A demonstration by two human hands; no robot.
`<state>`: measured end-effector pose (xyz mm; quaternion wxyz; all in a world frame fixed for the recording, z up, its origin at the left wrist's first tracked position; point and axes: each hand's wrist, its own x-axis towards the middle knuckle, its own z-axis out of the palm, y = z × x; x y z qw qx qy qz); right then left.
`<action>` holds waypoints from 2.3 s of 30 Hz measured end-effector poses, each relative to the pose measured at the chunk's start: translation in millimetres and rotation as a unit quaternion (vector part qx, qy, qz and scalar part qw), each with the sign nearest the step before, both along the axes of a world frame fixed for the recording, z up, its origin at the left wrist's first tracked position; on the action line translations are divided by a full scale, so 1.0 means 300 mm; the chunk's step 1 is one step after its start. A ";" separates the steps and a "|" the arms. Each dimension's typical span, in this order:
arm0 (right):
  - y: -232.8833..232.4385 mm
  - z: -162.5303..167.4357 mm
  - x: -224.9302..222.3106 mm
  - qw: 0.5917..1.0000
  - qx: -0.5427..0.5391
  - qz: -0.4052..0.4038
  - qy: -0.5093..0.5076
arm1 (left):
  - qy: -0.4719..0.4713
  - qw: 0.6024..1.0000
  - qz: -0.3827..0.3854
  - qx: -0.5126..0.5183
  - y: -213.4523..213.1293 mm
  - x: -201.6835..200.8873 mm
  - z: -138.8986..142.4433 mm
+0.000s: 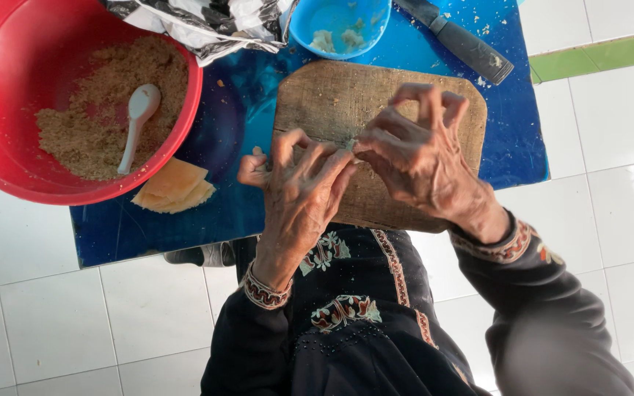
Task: The person sits at a low table and spoons filling from a red bowl onto triangular pastry wrappers, then folds the wrappers over the filling by hand and sets the folded pastries on the table, repeating with new wrappers.
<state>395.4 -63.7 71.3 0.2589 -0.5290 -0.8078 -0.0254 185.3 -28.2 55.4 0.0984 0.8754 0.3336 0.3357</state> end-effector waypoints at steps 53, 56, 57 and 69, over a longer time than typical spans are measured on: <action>0.041 0.033 -0.064 0.985 0.069 -0.052 -0.151 | -0.131 0.920 0.336 0.153 -0.059 -0.365 -0.093; 0.039 0.062 -0.096 0.990 0.063 -0.049 -0.115 | -0.222 0.909 0.339 0.101 -0.012 -0.462 -0.122; 0.034 0.076 -0.110 0.991 0.057 -0.051 -0.106 | -0.253 0.902 0.341 0.078 0.009 -0.482 -0.132; 0.202 0.072 -0.398 0.994 0.015 0.101 -0.035 | -0.342 0.887 0.311 -0.005 0.067 -0.573 -0.166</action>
